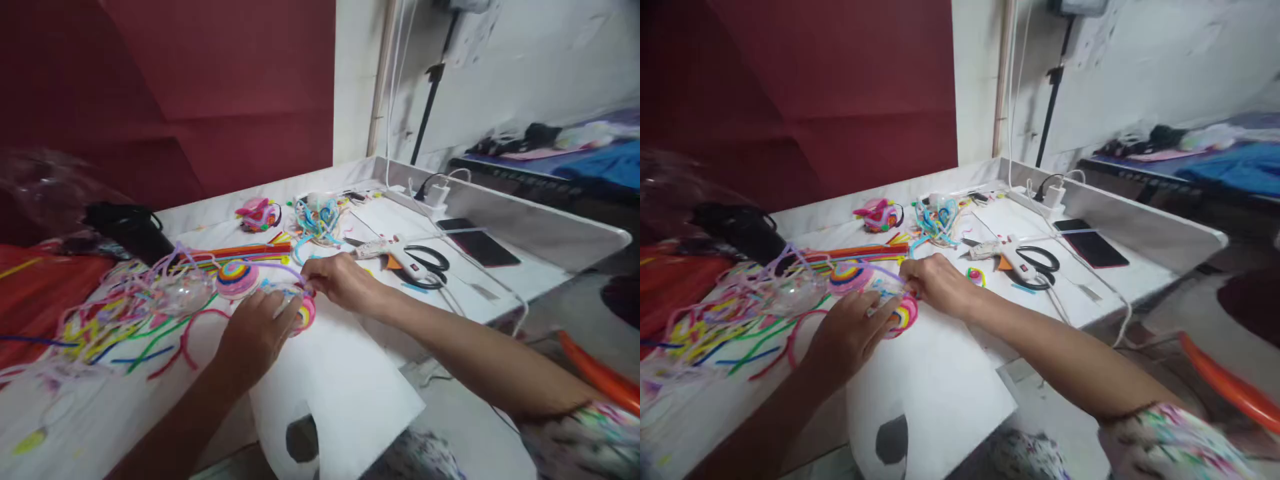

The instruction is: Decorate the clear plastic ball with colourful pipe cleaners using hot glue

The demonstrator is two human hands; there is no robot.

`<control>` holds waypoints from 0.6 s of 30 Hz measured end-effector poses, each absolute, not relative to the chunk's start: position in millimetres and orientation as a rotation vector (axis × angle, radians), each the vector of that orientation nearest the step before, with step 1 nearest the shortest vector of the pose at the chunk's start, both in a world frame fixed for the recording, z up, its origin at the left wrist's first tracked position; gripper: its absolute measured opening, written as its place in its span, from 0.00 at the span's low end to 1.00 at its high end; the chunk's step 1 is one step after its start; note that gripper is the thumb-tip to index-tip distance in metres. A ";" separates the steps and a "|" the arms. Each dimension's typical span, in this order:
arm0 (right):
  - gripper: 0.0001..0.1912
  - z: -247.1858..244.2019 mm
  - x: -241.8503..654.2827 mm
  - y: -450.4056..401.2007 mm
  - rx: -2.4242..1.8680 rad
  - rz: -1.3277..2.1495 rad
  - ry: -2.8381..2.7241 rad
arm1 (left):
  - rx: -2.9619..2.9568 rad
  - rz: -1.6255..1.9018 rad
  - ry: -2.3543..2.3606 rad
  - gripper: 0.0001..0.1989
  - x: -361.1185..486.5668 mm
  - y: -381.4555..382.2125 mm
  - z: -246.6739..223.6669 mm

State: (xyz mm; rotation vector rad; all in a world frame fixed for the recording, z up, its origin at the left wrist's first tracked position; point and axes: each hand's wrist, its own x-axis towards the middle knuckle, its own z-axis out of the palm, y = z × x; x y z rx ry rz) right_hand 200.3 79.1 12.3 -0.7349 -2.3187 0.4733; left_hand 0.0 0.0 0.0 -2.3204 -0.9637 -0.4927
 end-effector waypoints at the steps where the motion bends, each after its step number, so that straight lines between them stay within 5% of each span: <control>1: 0.09 9.8 199.8 78.5 -0.735 0.453 -2.311 | -2.317 -0.489 -0.965 0.13 0.1 0.8 0.0; 18: 0.11 5.2 197.5 67.4 -0.843 0.452 -2.195 | -2.289 -0.579 -0.888 0.12 1.6 4.8 -3.3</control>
